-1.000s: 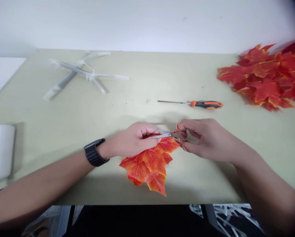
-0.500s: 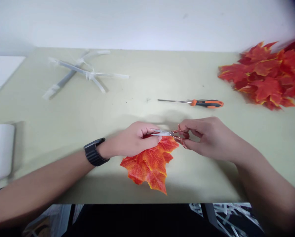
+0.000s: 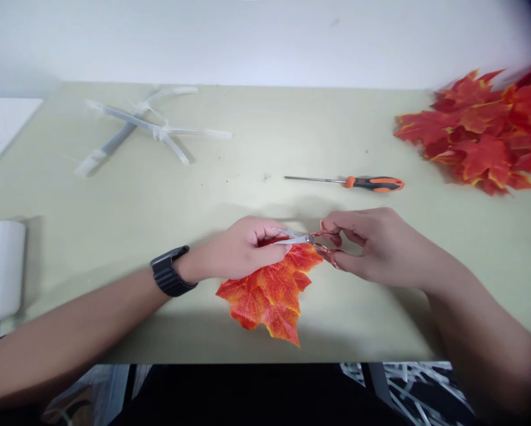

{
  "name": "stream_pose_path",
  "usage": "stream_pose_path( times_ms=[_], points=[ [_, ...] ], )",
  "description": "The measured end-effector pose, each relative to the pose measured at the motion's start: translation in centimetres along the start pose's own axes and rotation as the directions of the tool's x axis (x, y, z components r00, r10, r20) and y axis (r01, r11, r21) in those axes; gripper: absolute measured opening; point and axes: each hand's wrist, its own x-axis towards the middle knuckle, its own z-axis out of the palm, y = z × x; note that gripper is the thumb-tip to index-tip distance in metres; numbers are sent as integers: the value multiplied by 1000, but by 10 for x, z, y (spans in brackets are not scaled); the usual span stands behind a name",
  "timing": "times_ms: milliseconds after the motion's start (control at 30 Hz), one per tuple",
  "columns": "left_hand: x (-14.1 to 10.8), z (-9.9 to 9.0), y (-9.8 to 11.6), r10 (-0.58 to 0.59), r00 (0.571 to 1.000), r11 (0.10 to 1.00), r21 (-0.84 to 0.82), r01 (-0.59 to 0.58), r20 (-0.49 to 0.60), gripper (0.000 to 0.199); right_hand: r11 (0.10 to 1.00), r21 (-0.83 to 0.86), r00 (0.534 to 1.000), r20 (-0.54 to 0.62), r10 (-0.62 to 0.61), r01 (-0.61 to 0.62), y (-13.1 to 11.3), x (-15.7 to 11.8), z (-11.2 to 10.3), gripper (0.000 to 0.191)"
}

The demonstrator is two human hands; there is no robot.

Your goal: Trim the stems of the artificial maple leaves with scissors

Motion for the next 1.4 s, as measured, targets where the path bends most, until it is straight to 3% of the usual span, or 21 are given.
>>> stream_pose_path(
  times_ms=[467, 733, 900, 1033, 1167, 1400],
  points=[
    [-1, -1, 0, -10, 1000, 999, 44, 11, -13, 19, 999, 40, 1000, -24, 14, -13, 0, 0, -1, 10],
    [0, 2, 0, 62, 996, 996, 62, -59, -58, 19, 997, 55, 997, -31, 64, -62, -2, 1, 1, 11],
    [-1, 8, 0, 104, 982, 985, 155, -80, -156, 35, 985, 147, 990, -95, 107, -93, -2, 3, 3, 20],
    [-4, 15, 0, 141, 951, 958, 279, -62, -274, 35, 972, 173, 966, -176, 189, -159, -1, -1, 4, 23],
    [-4, 20, 0, 149, 919, 932, 361, -7, -366, 36, 965, 206, 967, -164, 195, -160, -10, -4, 7, 24],
    [-4, 22, 3, 197, 909, 882, 470, -1, -368, 25, 987, 53, 980, -124, 155, -149, -28, -2, 19, 25]
  ],
)
